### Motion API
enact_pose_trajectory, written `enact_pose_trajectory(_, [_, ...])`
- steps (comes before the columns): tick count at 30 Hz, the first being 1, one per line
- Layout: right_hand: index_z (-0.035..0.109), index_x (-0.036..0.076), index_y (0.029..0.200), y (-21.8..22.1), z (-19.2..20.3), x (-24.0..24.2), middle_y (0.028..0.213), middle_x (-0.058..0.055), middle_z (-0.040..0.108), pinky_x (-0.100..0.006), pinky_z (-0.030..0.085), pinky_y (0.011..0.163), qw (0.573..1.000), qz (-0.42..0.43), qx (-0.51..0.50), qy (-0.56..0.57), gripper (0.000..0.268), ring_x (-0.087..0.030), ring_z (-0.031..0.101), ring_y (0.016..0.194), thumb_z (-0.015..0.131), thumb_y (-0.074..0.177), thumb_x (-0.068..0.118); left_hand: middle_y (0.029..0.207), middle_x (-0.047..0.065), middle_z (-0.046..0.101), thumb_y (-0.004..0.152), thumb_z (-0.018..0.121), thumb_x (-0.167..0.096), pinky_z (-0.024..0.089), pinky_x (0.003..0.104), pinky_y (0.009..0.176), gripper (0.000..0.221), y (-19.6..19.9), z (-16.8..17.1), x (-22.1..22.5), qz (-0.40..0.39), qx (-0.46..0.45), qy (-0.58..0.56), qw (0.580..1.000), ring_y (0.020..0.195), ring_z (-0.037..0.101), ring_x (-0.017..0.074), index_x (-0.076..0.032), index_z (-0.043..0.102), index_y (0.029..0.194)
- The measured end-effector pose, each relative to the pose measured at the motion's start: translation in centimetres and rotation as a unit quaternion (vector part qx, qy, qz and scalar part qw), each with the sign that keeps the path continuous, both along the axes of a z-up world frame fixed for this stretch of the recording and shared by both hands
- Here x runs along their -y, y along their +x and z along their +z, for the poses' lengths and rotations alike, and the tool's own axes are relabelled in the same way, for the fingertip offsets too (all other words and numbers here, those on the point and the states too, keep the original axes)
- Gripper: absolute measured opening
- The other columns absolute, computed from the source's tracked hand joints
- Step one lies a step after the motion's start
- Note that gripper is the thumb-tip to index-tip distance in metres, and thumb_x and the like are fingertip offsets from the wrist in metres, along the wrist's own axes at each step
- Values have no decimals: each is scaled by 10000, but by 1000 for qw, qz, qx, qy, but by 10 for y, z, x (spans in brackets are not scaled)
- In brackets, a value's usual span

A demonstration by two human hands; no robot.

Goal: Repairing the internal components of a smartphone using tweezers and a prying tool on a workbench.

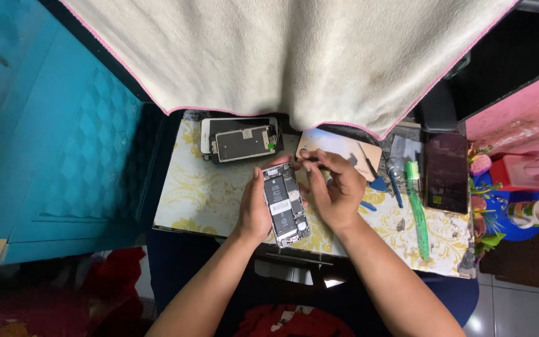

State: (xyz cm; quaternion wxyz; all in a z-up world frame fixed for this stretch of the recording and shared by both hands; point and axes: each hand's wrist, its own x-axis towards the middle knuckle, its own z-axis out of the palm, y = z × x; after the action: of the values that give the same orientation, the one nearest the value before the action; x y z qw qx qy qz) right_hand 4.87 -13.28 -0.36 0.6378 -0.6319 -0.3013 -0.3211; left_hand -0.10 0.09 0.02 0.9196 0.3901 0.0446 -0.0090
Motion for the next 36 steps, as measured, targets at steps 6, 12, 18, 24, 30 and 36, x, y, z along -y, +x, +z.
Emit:
enact_pose_trajectory(6, [667, -148, 1090, 0, 6, 8, 897, -261, 688, -463, 641, 684, 1000, -13, 8, -14, 236, -407, 772, 843, 756, 871, -151, 1269, 281, 622, 1043, 324, -513, 662, 524, 690, 703, 1, -3, -4, -15, 13, 2, 1000, 900, 727, 403, 47, 476, 1442])
enact_pose_trajectory(12, [641, -190, 1148, 2, -5, 5, 907, -270, 683, -450, 633, 703, 999, 25, -13, 16, 269, -394, 763, 915, 714, 889, -172, 1273, 275, 610, 1047, 329, -513, 661, 523, 689, 702, 1, -5, -3, -11, 20, -26, 999, 898, 722, 404, 45, 462, 1451])
enact_pose_trajectory(18, [641, -157, 1129, 1, 10, 1, 933, -267, 676, -490, 652, 711, 1000, 7, 3, -10, 278, -406, 760, 883, 760, 881, -124, 1276, 244, 622, 1047, 308, -521, 660, 503, 715, 711, 4, -11, -4, -19, 25, -5, 999, 934, 726, 373, 46, 461, 1447])
enact_pose_trajectory(24, [615, -195, 1189, 1, -1, 2, 963, -291, 688, -481, 639, 731, 1000, 21, -19, 7, 292, -396, 761, 908, 692, 909, -159, 1258, 251, 612, 1052, 300, -514, 665, 507, 691, 707, 3, -7, -4, -20, 32, -3, 999, 904, 725, 389, 51, 461, 1445])
enact_pose_trajectory(30, [620, -154, 1137, 2, 11, 3, 963, -277, 679, -480, 655, 690, 1000, 5, 17, -14, 246, -391, 755, 868, 714, 917, -98, 1233, 239, 639, 1051, 295, -516, 657, 495, 730, 697, 3, -8, -5, -5, 51, 73, 996, 937, 716, 347, 43, 532, 1395])
enact_pose_trajectory(36, [630, -203, 1189, 1, 9, 2, 966, -303, 709, -487, 639, 729, 1000, 22, -7, -3, 311, -391, 765, 873, 699, 893, -138, 1217, 242, 638, 1062, 277, -466, 662, 491, 689, 665, 1, -2, -4, -4, 41, 23, 999, 901, 731, 344, 57, 498, 1409])
